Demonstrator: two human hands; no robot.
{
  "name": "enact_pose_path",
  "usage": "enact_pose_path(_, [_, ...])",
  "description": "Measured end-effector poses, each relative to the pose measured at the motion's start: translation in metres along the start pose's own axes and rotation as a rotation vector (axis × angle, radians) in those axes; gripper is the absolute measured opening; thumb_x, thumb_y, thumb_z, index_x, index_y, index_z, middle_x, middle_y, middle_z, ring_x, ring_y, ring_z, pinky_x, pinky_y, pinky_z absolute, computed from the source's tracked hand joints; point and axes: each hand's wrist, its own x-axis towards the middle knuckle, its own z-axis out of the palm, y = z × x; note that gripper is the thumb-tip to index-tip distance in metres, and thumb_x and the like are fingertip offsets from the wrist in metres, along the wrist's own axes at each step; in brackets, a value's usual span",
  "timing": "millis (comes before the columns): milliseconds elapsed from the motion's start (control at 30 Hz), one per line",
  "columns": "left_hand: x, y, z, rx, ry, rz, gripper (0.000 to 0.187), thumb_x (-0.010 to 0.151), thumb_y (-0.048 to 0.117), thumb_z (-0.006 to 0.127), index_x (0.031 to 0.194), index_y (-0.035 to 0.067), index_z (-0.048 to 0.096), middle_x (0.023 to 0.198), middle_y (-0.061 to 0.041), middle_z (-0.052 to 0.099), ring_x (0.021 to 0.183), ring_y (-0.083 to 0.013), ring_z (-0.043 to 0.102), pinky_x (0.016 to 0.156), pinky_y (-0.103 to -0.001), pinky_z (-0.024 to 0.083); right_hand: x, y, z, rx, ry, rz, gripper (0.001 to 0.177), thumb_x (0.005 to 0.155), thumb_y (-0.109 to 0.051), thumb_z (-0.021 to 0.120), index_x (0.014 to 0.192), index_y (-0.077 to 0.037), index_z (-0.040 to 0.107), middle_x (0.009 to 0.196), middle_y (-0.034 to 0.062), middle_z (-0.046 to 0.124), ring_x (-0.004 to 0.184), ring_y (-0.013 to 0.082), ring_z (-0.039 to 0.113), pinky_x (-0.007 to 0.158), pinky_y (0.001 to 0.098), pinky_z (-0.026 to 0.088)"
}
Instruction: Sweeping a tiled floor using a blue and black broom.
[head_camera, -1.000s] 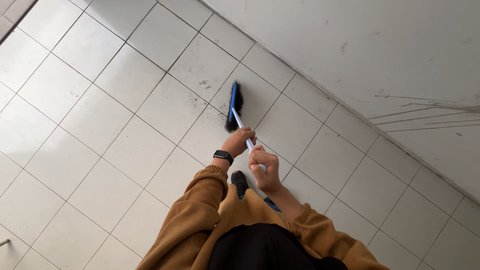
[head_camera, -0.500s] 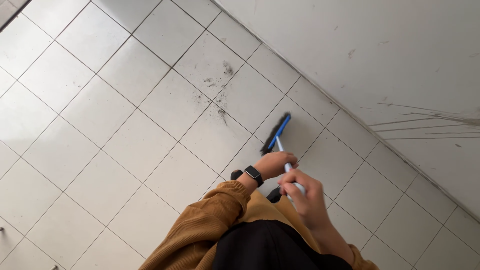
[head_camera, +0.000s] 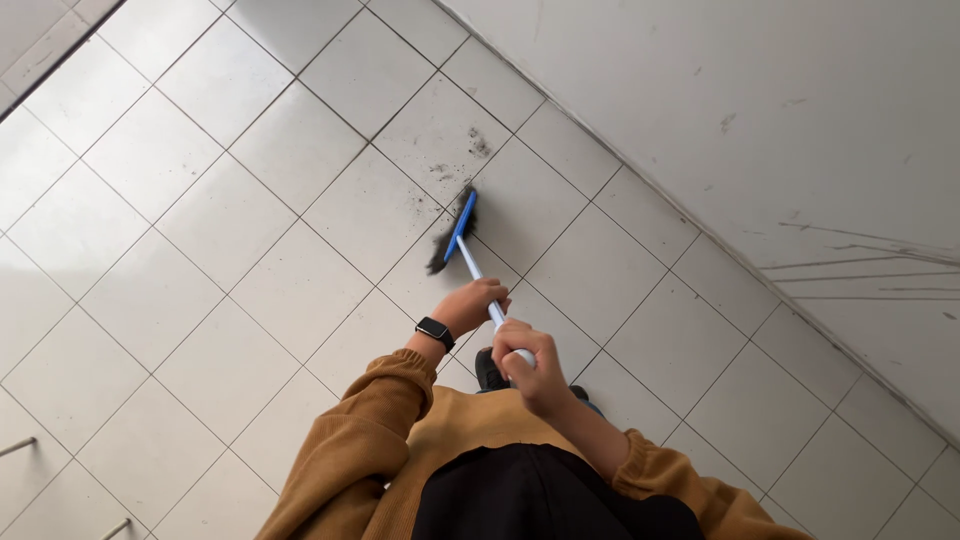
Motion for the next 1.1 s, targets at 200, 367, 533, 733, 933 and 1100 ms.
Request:
enact_pose_path(200, [0.018, 0.061, -0.019, 0.104, 0.236, 0.091, 0.022, 0.097, 0.025, 0.063, 0.081, 0.010, 0.063, 0.084, -0.004, 0.064, 0.087, -0.0260, 0.066, 0.070, -0.041, 0.055, -0.002, -0.053, -0.041, -0.125, -0.135, -0.219, 0.019, 0.069, -0.016, 0.050, 0.059, -0.003, 0.041, 0.059, 0.0043, 0.043, 0.064, 0.0182, 0.042, 0.087, 0.0355, 0.041])
enact_pose_path(367, [0.044, 0.093, -0.014, 0.133, 0.269, 0.090, 0.022, 0.098, 0.026, 0.063, 0.084, 0.009, 0.063, 0.084, -0.004, 0.065, 0.088, -0.0262, 0.066, 0.070, -0.040, 0.055, -0.007, -0.073, -0.072, -0.122, -0.094, -0.259, 0.023, 0.068, -0.021, 0.049, 0.057, -0.004, 0.038, 0.056, 0.0048, 0.043, 0.059, 0.0180, 0.042, 0.083, 0.0352, 0.040])
enact_pose_path(533, [0.073, 0.123, 0.006, 0.130, 0.251, 0.100, 0.021, 0.099, 0.027, 0.063, 0.086, 0.010, 0.064, 0.085, -0.004, 0.065, 0.088, -0.0255, 0.067, 0.070, -0.039, 0.056, -0.013, -0.091, -0.112, -0.101, -0.009, -0.247, 0.024, 0.069, -0.022, 0.045, 0.054, -0.005, 0.034, 0.053, 0.0058, 0.043, 0.056, 0.0173, 0.040, 0.079, 0.0348, 0.038])
enact_pose_path(733, [0.121, 0.191, 0.047, 0.059, 0.139, 0.105, 0.020, 0.097, 0.029, 0.066, 0.089, 0.011, 0.065, 0.085, -0.003, 0.066, 0.086, -0.0232, 0.068, 0.072, -0.037, 0.057, -0.042, -0.110, -0.192, -0.045, 0.165, -0.202, 0.026, 0.072, -0.021, 0.041, 0.054, -0.004, 0.032, 0.052, 0.0076, 0.042, 0.053, 0.0167, 0.040, 0.072, 0.0352, 0.038])
enact_pose_path(933, [0.176, 0.244, 0.090, -0.076, -0.083, 0.204, 0.015, 0.091, 0.026, 0.070, 0.096, 0.012, 0.068, 0.087, -0.002, 0.067, 0.087, -0.0232, 0.068, 0.073, -0.037, 0.056, -0.067, -0.120, -0.250, -0.104, 0.265, -0.095, 0.024, 0.076, -0.017, 0.039, 0.056, -0.003, 0.038, 0.054, 0.0074, 0.042, 0.057, 0.0180, 0.039, 0.072, 0.0359, 0.036])
enact_pose_path(1100, [0.239, 0.182, 0.207, -0.138, -0.260, 0.461, 0.016, 0.090, 0.020, 0.068, 0.103, 0.010, 0.068, 0.103, -0.005, 0.069, 0.100, -0.0276, 0.068, 0.085, -0.041, 0.054, -0.050, -0.066, -0.275, -0.224, 0.350, 0.062, 0.022, 0.081, -0.011, 0.047, 0.061, -0.002, 0.047, 0.058, 0.0031, 0.047, 0.055, 0.0109, 0.041, 0.051, 0.0283, 0.034])
